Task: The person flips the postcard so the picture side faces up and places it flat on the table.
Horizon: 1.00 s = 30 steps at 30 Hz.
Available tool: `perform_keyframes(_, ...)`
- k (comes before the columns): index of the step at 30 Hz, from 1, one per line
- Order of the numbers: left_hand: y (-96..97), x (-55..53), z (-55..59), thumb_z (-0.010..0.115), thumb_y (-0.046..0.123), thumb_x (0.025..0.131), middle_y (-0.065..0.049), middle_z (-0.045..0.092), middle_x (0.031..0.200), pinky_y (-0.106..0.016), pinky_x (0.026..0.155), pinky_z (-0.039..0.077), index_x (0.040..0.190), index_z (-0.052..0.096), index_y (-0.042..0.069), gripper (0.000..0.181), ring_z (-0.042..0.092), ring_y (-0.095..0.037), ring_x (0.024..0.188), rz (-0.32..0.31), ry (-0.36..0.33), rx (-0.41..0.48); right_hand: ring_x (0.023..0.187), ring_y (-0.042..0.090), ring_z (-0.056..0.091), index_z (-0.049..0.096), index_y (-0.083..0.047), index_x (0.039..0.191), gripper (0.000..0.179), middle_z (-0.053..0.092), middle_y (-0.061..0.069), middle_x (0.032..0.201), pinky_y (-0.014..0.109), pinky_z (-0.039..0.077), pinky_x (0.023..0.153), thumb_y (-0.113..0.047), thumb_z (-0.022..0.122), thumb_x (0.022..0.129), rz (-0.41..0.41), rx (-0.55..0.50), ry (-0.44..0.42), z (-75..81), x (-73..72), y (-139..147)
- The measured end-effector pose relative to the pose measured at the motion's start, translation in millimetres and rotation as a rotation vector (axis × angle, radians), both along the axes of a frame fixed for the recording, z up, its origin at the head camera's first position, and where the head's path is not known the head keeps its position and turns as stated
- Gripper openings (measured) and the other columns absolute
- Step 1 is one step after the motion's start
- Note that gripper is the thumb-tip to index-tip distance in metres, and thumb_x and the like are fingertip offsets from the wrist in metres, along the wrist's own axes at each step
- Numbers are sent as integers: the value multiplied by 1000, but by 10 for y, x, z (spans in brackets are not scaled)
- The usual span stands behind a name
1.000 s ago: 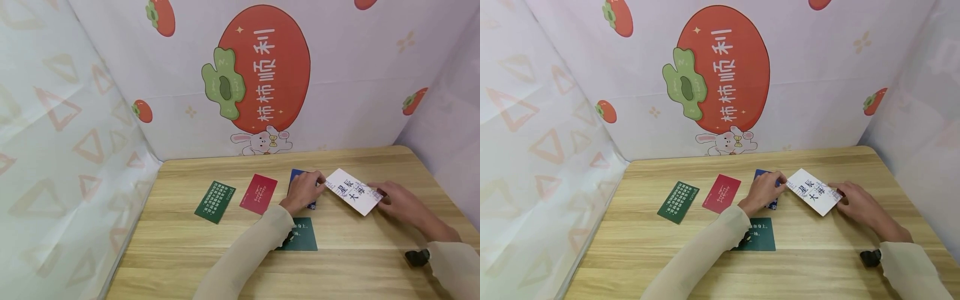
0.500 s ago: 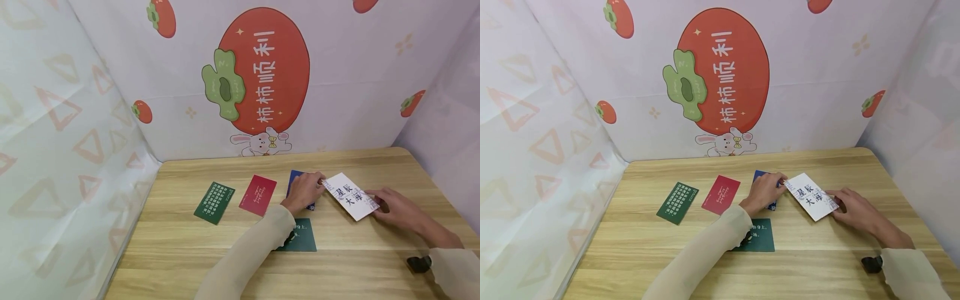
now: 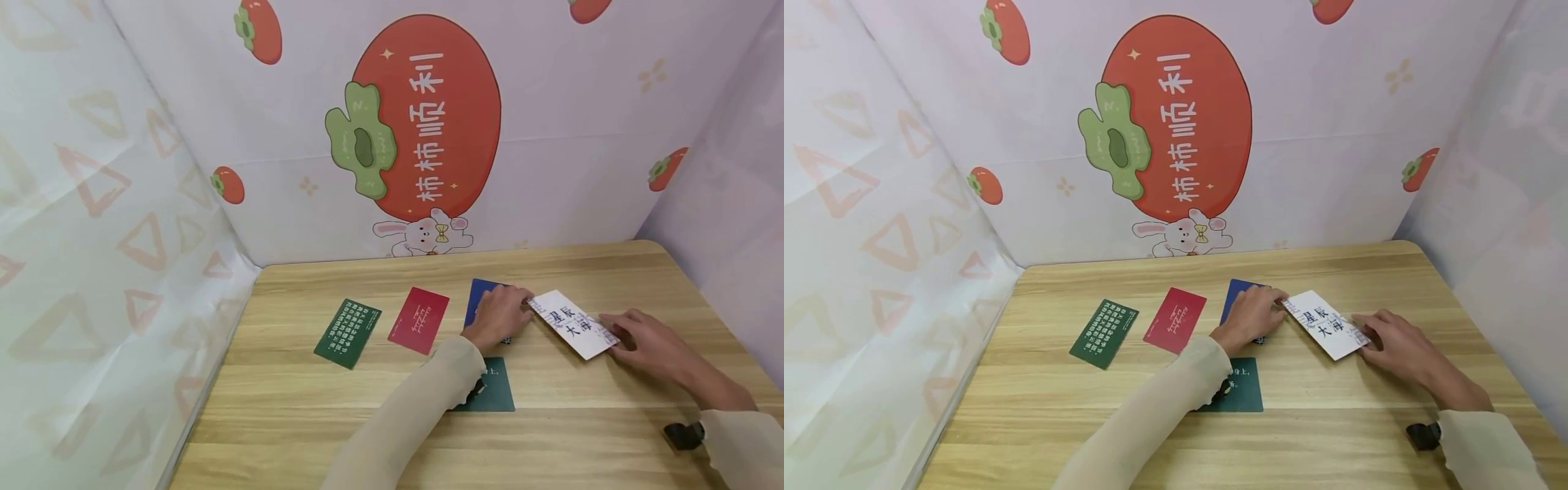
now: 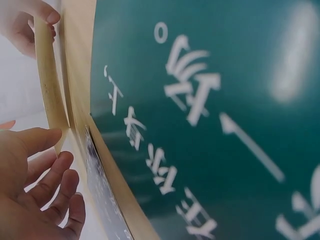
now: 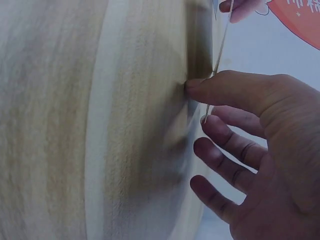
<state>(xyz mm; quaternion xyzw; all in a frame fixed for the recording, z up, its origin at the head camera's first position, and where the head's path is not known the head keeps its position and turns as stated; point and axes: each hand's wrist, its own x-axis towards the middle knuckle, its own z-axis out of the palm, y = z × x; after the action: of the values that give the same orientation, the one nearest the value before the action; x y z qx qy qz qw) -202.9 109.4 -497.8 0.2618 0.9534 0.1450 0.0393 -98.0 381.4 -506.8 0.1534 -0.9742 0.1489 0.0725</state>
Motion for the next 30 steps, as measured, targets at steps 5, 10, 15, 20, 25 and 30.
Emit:
perform_keyframes(5,15,1,-24,70,44,107,19,68,144,-21,94,45,146,68,41,40,61,-5,124,3,-9,-30,87,23,59,70,11,131,60,68,18,106,36,47,71,-14,88,80,-48,11,-106,51,5,-24)
perform_keyframes(10,24,-6,-38,69,43,107,19,66,147,-22,97,45,147,67,40,40,60,-6,127,4,-16,-39,85,24,58,70,11,131,58,68,20,106,38,47,70,-13,85,80,-68,22,-117,74,21,-66)
perform_keyframes(15,19,-17,-61,69,42,108,18,64,149,-25,106,46,147,67,39,39,58,-6,130,-10,-31,-32,89,32,64,70,12,130,56,67,24,108,46,51,72,-9,82,80,-88,24,-81,33,49,-98)
perform_keyframes(20,15,-14,-68,70,40,106,16,64,147,-26,107,45,146,68,39,40,57,-7,128,-25,-41,-38,88,35,64,70,12,129,55,67,26,108,47,51,72,-9,80,79,-100,30,-28,-18,84,-137)
perform_keyframes(25,19,-6,-70,71,39,106,16,64,148,-25,104,45,147,67,40,41,56,-7,127,-36,-49,-42,88,36,63,69,11,131,57,66,27,108,48,49,71,-11,80,79,-115,39,-11,-50,114,-172)
perform_keyframes(30,18,-6,-71,69,39,107,16,63,149,-24,103,45,148,66,40,42,56,-7,127,-46,-43,-43,93,45,64,70,8,130,54,65,33,112,58,49,73,-8,80,79,-123,22,63,-72,137,-180)
